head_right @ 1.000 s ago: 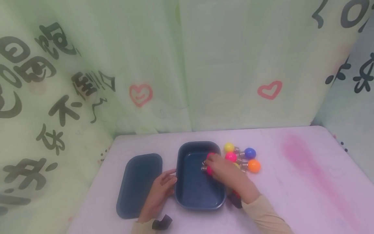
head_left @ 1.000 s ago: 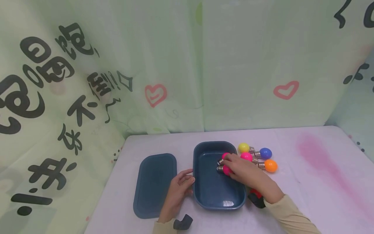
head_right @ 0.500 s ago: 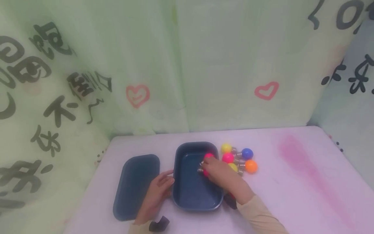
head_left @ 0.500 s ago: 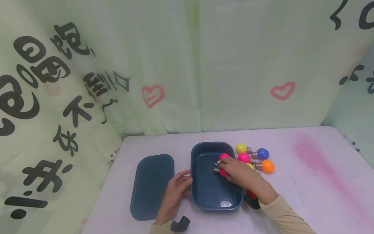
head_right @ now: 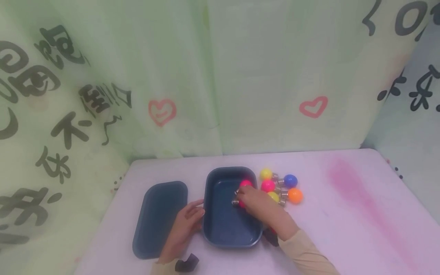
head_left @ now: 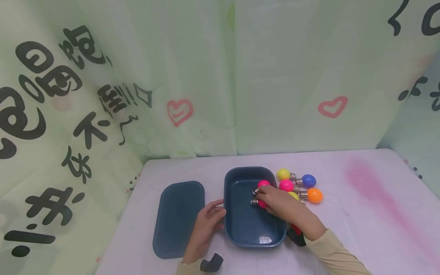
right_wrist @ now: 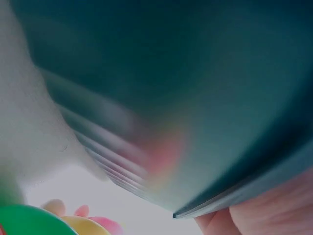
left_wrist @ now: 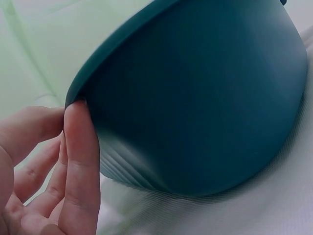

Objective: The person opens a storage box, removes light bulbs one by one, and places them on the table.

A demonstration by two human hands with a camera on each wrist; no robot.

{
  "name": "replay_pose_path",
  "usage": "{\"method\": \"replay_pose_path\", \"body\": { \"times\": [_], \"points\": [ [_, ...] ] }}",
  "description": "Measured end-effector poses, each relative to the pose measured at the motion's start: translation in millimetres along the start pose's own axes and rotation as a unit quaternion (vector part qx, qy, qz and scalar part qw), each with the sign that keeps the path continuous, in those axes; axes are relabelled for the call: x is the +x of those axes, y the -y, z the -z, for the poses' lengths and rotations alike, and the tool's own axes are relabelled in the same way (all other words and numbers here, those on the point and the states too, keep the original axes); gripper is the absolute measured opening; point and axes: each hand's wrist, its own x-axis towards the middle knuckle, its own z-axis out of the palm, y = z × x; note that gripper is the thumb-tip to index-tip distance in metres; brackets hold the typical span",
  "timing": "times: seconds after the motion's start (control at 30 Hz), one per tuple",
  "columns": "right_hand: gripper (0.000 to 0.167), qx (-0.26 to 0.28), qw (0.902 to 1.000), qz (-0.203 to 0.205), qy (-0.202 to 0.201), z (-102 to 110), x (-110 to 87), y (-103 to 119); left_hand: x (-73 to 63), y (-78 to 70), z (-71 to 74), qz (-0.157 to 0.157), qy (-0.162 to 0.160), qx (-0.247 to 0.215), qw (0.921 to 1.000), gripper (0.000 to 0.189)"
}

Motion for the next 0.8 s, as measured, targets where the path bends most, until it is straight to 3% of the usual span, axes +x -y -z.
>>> {"method": "replay_pose_path", "body": {
  "times": [0.57,0.8],
  "points": [
    [0.042,0.024,0.9991,0.02,-0.029,23,-10.4,1,-0.5,-0.5,-0.7,-0.002,-0.001,0.005,1.0,0.045],
    [0.044,0.016,0.9971,0.032,-0.067,37,-18.9,1,-0.8,-0.2,0.4,-0.003,0.001,0.006,1.0,0.045]
  ]
}}
